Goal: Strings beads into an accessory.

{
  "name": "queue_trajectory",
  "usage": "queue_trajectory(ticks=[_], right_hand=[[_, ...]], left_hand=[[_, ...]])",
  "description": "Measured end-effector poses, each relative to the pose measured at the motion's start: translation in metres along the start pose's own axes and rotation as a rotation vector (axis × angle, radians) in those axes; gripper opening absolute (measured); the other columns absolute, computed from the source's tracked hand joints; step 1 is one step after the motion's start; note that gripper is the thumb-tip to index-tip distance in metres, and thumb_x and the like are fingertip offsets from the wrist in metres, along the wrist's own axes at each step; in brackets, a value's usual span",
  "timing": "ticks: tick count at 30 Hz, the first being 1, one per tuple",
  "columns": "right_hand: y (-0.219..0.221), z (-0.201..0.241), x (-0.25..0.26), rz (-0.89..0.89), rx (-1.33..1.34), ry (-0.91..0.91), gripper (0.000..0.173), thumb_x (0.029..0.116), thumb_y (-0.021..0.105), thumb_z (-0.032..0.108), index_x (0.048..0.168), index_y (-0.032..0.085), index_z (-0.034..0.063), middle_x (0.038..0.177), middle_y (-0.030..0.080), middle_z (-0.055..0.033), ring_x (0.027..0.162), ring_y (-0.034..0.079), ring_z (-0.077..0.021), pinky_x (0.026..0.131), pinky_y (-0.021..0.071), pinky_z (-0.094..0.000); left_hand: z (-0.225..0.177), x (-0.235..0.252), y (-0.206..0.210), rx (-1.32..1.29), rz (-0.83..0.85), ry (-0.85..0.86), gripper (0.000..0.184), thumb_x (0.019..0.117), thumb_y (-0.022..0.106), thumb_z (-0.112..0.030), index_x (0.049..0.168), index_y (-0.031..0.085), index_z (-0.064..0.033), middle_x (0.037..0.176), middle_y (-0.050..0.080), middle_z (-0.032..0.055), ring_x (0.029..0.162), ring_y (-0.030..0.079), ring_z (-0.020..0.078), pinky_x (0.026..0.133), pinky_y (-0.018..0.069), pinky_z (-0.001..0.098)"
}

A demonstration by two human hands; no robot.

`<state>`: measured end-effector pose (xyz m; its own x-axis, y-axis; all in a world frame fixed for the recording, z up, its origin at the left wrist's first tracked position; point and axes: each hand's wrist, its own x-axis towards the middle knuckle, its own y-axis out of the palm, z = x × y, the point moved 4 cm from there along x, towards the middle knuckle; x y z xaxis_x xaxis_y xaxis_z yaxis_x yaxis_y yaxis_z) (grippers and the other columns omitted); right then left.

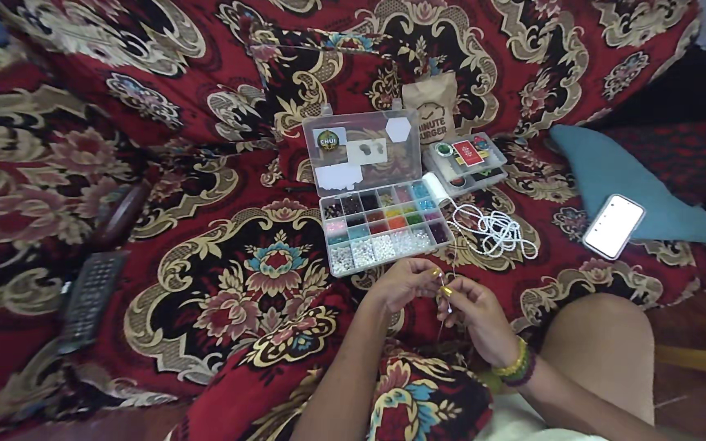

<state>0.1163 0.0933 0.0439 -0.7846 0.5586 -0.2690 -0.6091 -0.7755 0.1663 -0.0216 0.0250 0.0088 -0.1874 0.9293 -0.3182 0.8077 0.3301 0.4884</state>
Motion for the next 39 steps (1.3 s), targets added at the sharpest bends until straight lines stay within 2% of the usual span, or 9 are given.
queue_trajectory(ticks=[15,21,27,29,32,34,39], right_hand=[[0.0000,-0.0013,-0.0001,0.000,0.013,0.008,0.013,0.0998,0.052,0.004,0.094,0.063,0.0015,0.076,0.071,-0.0038,0.064,0.070,-0.0110,0.060,0.0598,-0.0248],[-0.0008,-0.0023,0.0009,-0.017,0.019,0.002,0.012,0.1016,0.053,0.003,0.097,0.064,-0.0006,0.078,0.071,-0.0050,0.065,0.070,-0.0112,0.061,0.0599,-0.0243],[-0.0006,-0.0020,0.0004,-0.024,0.016,0.011,0.011,0.1012,0.054,0.002,0.097,0.063,-0.0007,0.077,0.072,-0.0048,0.065,0.070,-0.0112,0.060,0.0599,-0.0241],[-0.0001,-0.0021,0.0001,-0.025,0.021,0.018,0.011,0.1014,0.053,0.002,0.099,0.064,-0.0015,0.078,0.073,-0.0055,0.065,0.070,-0.0112,0.061,0.0599,-0.0241],[0.0005,-0.0031,0.0005,-0.016,0.037,0.022,0.017,0.1040,0.052,0.006,0.113,0.063,-0.0036,0.084,0.074,-0.0076,0.067,0.071,-0.0121,0.060,0.0600,-0.0245],[0.0010,-0.0028,0.0004,-0.009,0.043,0.023,0.020,0.1048,0.050,0.007,0.117,0.061,-0.0032,0.087,0.074,-0.0083,0.067,0.071,-0.0123,0.059,0.0597,-0.0244],[0.0011,-0.0034,0.0006,-0.004,0.049,0.026,0.015,0.1024,0.051,0.003,0.109,0.063,-0.0032,0.088,0.074,-0.0084,0.068,0.071,-0.0126,0.061,0.0604,-0.0248]], left_hand=[[-0.0025,-0.0006,0.0009,0.031,0.010,0.001,0.017,0.0984,0.055,0.001,0.091,0.066,-0.0083,0.081,0.071,-0.0035,0.074,0.070,0.0071,0.075,0.0596,0.0258],[-0.0027,-0.0004,-0.0009,0.052,0.045,0.021,0.012,0.0945,0.060,0.003,0.093,0.070,-0.0049,0.086,0.073,-0.0016,0.078,0.070,0.0080,0.078,0.0596,0.0262],[-0.0077,-0.0029,-0.0013,0.114,0.043,0.083,0.010,0.0957,0.061,-0.001,0.094,0.071,-0.0043,0.090,0.073,-0.0015,0.081,0.071,0.0083,0.080,0.0596,0.0271],[-0.0071,-0.0018,-0.0024,0.127,0.063,0.119,0.009,0.0943,0.062,-0.002,0.095,0.071,-0.0049,0.092,0.073,-0.0020,0.081,0.070,0.0079,0.080,0.0592,0.0270],[-0.0075,-0.0017,-0.0039,0.150,0.092,0.178,0.007,0.0931,0.064,-0.004,0.097,0.070,-0.0048,0.099,0.071,-0.0012,0.085,0.069,0.0079,0.081,0.0589,0.0279],[-0.0081,-0.0019,-0.0045,0.142,0.093,0.187,0.007,0.0923,0.065,-0.004,0.097,0.069,-0.0051,0.103,0.071,-0.0006,0.086,0.068,0.0077,0.081,0.0589,0.0274],[-0.0100,-0.0025,-0.0042,0.150,0.086,0.183,0.007,0.0928,0.064,-0.004,0.097,0.069,-0.0041,0.104,0.071,0.0002,0.085,0.069,0.0082,0.080,0.0590,0.0276]])
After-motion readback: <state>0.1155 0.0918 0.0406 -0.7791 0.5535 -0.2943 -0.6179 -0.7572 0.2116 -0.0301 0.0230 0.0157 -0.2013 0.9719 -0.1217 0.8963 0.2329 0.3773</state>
